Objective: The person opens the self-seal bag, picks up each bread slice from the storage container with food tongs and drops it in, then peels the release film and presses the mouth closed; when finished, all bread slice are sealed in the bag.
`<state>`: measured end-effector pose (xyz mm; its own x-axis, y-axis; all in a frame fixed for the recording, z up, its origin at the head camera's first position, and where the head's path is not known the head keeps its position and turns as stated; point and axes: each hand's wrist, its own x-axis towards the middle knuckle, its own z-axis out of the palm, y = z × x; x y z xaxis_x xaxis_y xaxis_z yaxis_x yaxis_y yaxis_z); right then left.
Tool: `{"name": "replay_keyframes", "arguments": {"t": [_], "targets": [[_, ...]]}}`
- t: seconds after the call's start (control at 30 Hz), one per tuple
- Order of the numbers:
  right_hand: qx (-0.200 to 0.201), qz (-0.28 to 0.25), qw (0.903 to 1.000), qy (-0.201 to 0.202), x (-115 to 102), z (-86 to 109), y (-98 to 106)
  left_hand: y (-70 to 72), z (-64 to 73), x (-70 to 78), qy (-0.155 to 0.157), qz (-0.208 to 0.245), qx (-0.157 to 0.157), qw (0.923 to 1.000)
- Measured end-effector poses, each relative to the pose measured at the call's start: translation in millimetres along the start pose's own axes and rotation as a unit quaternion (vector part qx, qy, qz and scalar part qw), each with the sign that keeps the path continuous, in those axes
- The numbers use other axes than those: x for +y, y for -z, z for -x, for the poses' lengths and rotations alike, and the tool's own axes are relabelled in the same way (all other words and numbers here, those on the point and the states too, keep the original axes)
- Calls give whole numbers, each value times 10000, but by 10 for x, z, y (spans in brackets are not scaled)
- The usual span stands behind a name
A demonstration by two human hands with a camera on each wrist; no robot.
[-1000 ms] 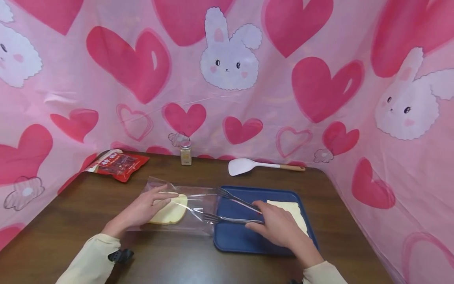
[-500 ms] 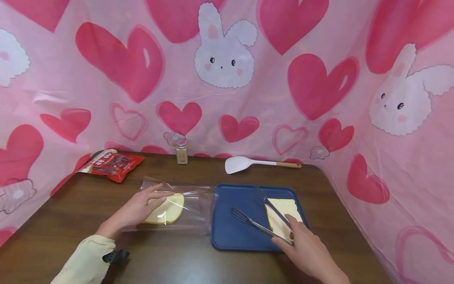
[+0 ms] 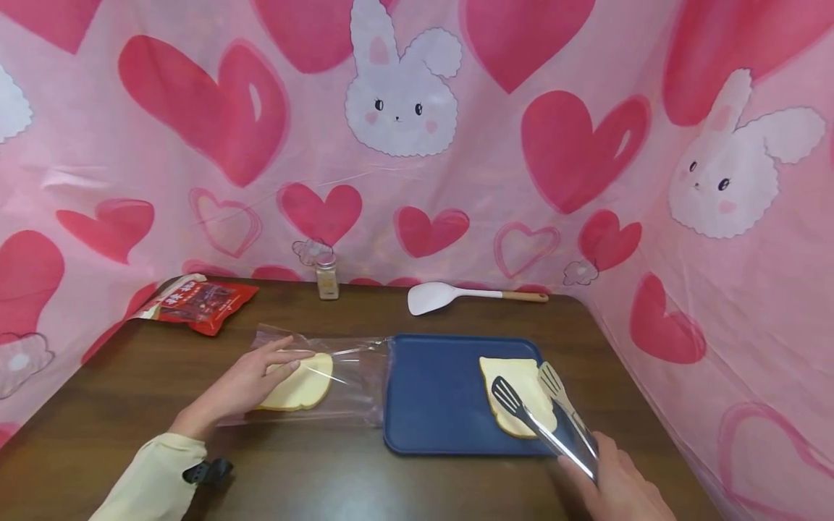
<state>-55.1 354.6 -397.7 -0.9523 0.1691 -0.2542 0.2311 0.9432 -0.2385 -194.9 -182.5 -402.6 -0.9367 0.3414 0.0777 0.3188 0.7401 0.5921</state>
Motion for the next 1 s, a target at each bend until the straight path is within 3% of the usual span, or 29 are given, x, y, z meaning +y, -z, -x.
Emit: {"name": "replay_keyframes", "arguments": {"t": [0.3,0.47,0.63,1.0], "targets": [[-588,29,9969,-530,48,1,-35,-3,-2,-32,-18,-25,47,10000],[-405,9,9982,-437,3,60,-81,1,-6,-25,21,24,-32,10000],[-520,139,9972,-510,-46,90,-58,6,-4,-3,160,65,-141,9998],[-355,230,9990,157,133,-85,35,-23,5,-4,91,-42,-36,9999]]}}
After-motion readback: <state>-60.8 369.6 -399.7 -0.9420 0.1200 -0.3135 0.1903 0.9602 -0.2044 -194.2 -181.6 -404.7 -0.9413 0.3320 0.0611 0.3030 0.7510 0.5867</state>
